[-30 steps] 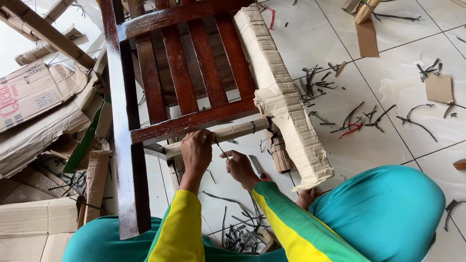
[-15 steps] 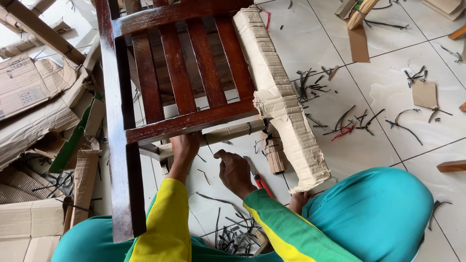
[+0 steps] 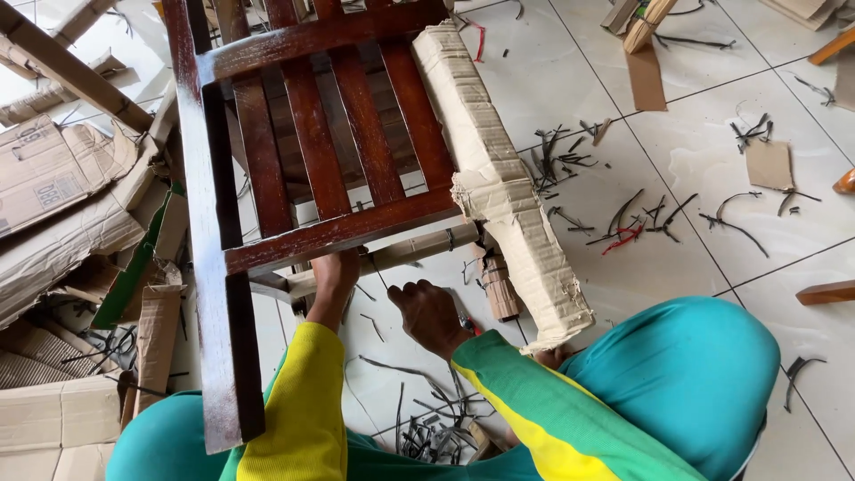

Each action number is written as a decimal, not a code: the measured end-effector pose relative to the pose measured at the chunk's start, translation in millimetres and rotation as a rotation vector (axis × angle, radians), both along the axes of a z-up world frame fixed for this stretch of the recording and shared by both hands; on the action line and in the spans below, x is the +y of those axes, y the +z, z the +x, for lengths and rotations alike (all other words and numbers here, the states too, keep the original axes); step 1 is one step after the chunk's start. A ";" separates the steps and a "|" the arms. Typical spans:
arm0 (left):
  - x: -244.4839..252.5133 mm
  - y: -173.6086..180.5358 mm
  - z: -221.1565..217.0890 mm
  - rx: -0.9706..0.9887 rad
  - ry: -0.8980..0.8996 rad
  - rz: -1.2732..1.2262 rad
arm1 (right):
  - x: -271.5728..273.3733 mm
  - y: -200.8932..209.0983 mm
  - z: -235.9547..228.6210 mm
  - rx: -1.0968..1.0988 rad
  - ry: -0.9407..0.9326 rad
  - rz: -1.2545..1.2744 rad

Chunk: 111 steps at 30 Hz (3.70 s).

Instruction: The person sits on the floor and secures a cardboard-wrapped cylindrical object to the leg of a wooden chair using black zip ties. They wrap the ties around the joint, pull them tight by hand, and use pliers to cut the excess tails.

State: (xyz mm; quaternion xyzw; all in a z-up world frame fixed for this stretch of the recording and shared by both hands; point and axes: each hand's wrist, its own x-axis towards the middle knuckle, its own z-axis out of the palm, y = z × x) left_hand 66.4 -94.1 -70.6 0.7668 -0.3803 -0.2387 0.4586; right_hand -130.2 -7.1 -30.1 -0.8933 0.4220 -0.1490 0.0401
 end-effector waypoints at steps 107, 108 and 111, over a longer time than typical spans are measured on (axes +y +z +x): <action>104.8 92.2 -59.0 -0.064 -0.259 0.197 | -24.1 50.7 34.0 -1.161 -0.529 1.145; 107.2 96.3 -60.3 0.048 -0.187 0.168 | -23.1 51.7 33.8 -1.183 -0.513 1.093; 101.2 95.0 -53.6 0.056 -0.128 0.169 | -21.6 30.0 31.2 -1.229 -0.434 1.026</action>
